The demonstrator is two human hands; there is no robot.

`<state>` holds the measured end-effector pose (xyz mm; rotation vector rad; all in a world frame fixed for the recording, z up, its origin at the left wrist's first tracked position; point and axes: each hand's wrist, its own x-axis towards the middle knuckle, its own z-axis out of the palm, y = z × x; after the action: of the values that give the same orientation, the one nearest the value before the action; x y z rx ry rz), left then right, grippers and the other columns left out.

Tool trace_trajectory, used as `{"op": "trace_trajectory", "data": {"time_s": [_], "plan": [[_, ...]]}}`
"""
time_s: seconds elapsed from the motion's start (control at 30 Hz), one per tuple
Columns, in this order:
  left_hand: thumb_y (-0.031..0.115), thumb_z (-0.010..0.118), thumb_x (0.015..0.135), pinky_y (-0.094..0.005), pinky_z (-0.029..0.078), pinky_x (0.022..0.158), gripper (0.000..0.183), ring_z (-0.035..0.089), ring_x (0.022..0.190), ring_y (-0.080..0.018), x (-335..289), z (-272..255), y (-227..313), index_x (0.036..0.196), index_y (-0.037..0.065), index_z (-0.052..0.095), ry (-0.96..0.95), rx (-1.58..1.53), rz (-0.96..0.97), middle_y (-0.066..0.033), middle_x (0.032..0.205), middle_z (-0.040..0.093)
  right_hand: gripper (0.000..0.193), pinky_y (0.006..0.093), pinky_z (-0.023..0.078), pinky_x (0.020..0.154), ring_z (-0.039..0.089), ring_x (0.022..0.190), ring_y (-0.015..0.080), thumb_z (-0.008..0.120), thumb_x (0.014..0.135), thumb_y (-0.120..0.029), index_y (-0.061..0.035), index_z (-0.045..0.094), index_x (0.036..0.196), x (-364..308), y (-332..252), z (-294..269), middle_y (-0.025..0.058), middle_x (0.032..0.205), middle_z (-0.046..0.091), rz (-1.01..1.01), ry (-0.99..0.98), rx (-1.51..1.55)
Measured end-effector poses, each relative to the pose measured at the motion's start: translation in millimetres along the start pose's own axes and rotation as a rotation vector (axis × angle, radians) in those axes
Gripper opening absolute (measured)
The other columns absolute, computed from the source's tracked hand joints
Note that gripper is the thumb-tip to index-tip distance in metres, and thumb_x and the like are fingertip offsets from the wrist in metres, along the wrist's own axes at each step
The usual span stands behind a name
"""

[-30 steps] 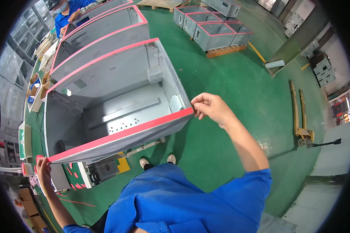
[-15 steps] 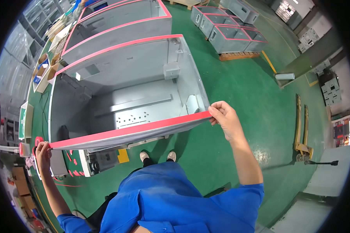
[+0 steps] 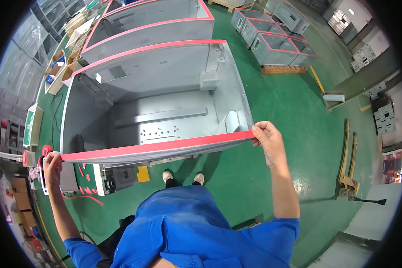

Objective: Applying red protective tape to the edges of metal cabinets and smoothing it down.

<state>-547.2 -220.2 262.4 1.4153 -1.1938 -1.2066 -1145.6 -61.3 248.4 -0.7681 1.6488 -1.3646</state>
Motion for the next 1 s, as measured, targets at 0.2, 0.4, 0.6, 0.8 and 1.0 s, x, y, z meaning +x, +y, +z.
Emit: {"op": "trace_trajectory", "data": {"time_s": [0.2,0.4,0.6,0.8,1.0], "plan": [[0.007,0.061,0.077,-0.0136,0.025,0.038,0.009,0.037,0.047,0.0000,1.4,3.0,-2.4,0.074,0.008,0.053,0.016,0.018,0.036,0.0033,0.062,0.049,0.024,0.0202,0.040,0.058,0.049,0.063,0.0076,0.061,0.080,-0.023,-0.0033,0.052,0.090,-1.1,2.0,0.5,0.0004,0.073,0.054,-0.028,0.024,-0.002],[0.007,0.062,0.077,-0.0140,0.025,0.038,0.009,0.037,0.046,-0.0007,1.2,1.5,-4.5,0.074,0.007,0.054,0.017,0.023,0.051,0.0025,0.063,0.050,0.020,0.0217,0.042,0.063,0.051,0.070,0.0096,0.060,0.080,-0.016,-0.0010,0.052,0.090,-2.5,3.5,3.8,0.0038,0.080,0.055,-0.141,0.111,-0.033],[0.007,0.062,0.077,-0.0152,0.028,0.039,0.009,0.039,0.047,-0.0019,-1.2,5.0,-1.8,0.074,0.005,0.054,0.016,0.041,0.068,0.0006,0.066,0.052,0.022,0.0313,0.043,0.079,0.052,0.091,0.0218,0.057,0.077,-0.003,0.0002,0.052,0.099,-17.3,2.6,32.3,0.0125,0.100,0.053,-0.833,0.402,-0.632],[0.005,0.060,0.077,-0.0157,0.027,0.040,0.007,0.039,0.048,-0.0015,-1.8,5.7,-0.2,0.074,0.005,0.053,0.034,0.016,0.041,0.0017,0.068,0.052,0.037,0.0410,0.038,0.090,0.049,0.106,0.0316,0.059,0.075,-0.013,0.0002,0.051,0.108,-39.8,-2.4,89.8,0.0163,0.113,0.051,-1.147,0.079,-0.986],[0.006,0.062,0.076,-0.0162,0.027,0.040,0.009,0.038,0.046,-0.0016,-5.3,13.4,4.1,0.072,0.005,0.053,0.068,0.020,0.045,0.0030,0.061,0.048,0.039,0.0423,0.036,0.093,0.047,0.110,0.0308,0.059,0.074,-0.016,0.0015,0.053,0.108,-42.6,0.9,127.3,0.0172,0.114,0.052,-1.190,-0.045,-1.043]]}}
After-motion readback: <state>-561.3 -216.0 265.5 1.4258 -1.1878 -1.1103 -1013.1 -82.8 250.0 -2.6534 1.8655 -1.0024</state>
